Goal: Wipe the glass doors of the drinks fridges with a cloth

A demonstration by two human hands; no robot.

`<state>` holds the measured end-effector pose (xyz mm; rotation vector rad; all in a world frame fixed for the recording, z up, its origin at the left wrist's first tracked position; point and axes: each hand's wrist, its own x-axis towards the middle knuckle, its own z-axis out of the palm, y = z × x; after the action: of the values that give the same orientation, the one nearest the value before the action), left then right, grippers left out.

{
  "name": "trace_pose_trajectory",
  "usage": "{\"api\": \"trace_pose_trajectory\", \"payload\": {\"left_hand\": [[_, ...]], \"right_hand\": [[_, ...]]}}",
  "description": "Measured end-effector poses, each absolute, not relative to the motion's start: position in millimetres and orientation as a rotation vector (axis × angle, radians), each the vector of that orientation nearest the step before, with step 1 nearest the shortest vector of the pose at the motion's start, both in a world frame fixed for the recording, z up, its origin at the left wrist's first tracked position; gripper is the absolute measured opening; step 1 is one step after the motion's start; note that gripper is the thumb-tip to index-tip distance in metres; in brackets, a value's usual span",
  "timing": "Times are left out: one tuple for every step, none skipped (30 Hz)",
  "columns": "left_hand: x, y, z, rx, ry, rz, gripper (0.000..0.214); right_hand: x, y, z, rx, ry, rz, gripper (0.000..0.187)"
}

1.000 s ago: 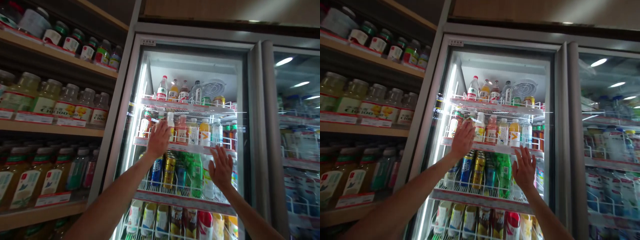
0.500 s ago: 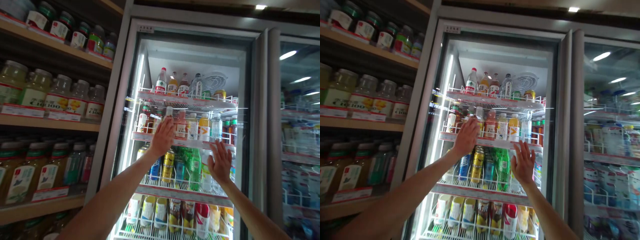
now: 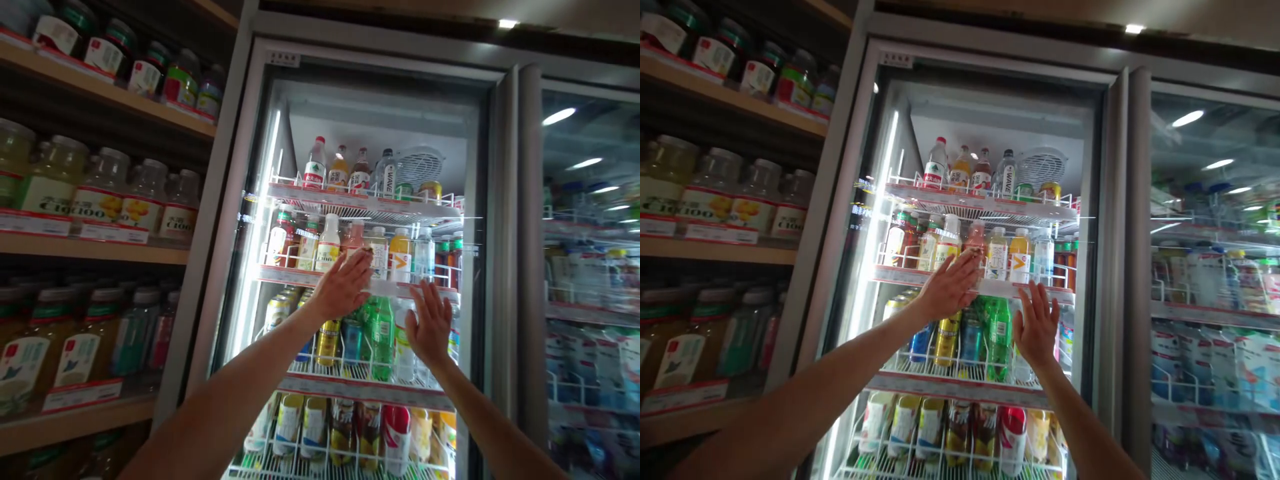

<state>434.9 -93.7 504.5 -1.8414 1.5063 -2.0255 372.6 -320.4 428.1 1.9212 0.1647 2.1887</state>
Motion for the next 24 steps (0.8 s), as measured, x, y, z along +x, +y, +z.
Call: {"api": "trace_pose_trajectory", "payload": {"left_hand": [[433.8,-95.2,503.6,-1.879,1.502,-2.036,0.045],[433.4,-95.5,504.1,-1.915,1.499,-2.067,0.045],[433.5,-95.1,505.6,-1.936,1.506,-2.102,0.046],[433.9,-94.6,507.4,-1.944,1.522,-2.135,0.048],[434.3,-94.4,509.1,-1.947,1.538,-2.166,0.052],[434.8,-94.7,510.4,-1.952,1.545,-2.202,0.055],[435.2,-95.4,511.0,-1.965,1.536,-2.246,0.059],[435.7,-96.3,511.0,-1.986,1.508,-2.297,0.062],[436.3,-97.0,510.6,-2.007,1.468,-2.346,0.064],[437.2,-97.2,509.6,-2.027,1.420,-2.394,0.067],[438.3,-96.6,508.4,-2.049,1.365,-2.432,0.070],[439.8,-94.8,506.9,-2.073,1.308,-2.460,0.072],[441.6,-91.7,505.1,-2.095,1.260,-2.468,0.073],[443.5,-87.1,503.2,-2.113,1.231,-2.453,0.073],[445.5,-81.1,501.3,-2.126,1.226,-2.413,0.073],[447.5,-73.6,499.4,-2.125,1.246,-2.353,0.074],[449.4,-65.0,497.8,-2.108,1.284,-2.282,0.076],[451.3,-55.6,496.6,-2.082,1.319,-2.223,0.079],[453.0,-45.9,496.0,-2.060,1.336,-2.194,0.082],[454.7,-36.5,496.0,-2.053,1.322,-2.207,0.083],[456.3,-27.9,496.8,-2.068,1.275,-2.257,0.083],[457.8,-20.4,498.1,-2.106,1.191,-2.339,0.080],[459.1,-14.4,499.8,-2.160,1.080,-2.432,0.077],[460.2,-10.0,501.6,-2.216,0.960,-2.513,0.073]], "right_hand": [[372.9,-321.0,427.7,1.925,0.170,2.191,0.047],[372.8,-321.0,427.4,1.929,0.177,2.197,0.048],[372.1,-319.9,427.5,1.933,0.185,2.206,0.049],[370.6,-317.3,428.2,1.939,0.193,2.221,0.050],[368.5,-312.7,430.0,1.948,0.211,2.242,0.052],[365.8,-306.0,433.0,1.962,0.255,2.265,0.054],[362.9,-297.1,437.5,1.978,0.333,2.283,0.055],[360.3,-286.4,443.7,2.000,0.440,2.288,0.057],[358.3,-274.3,451.4,2.031,0.574,2.272,0.059],[357.4,-261.6,460.5,2.060,0.716,2.229,0.059],[357.8,-249.1,470.5,2.096,0.834,2.172,0.058],[359.5,-237.5,480.8,2.144,0.937,2.096,0.056],[362.1,-227.2,490.7,2.201,1.001,2.020,0.053],[365.3,-218.3,499.4,2.262,1.017,1.955,0.050],[368.7,-210.7,506.4,2.316,1.004,1.897,0.048],[372.0,-204.0,511.1,2.362,0.965,1.853,0.047],[375.1,-197.9,513.6,2.393,0.907,1.827,0.047],[377.9,-192.3,514.0,2.409,0.836,1.821,0.046],[380.7,-187.0,512.8,2.408,0.756,1.832,0.046],[383.6,-182.5,510.5,2.390,0.671,1.857,0.046],[386.4,-179.7,507.9,2.357,0.591,1.885,0.045],[389.0,-179.4,505.5,2.311,0.528,1.899,0.045],[391.0,-183.0,503.8,2.256,0.493,1.894,0.046],[392.0,-191.4,503.2,2.200,0.476,1.878,0.046]]}}
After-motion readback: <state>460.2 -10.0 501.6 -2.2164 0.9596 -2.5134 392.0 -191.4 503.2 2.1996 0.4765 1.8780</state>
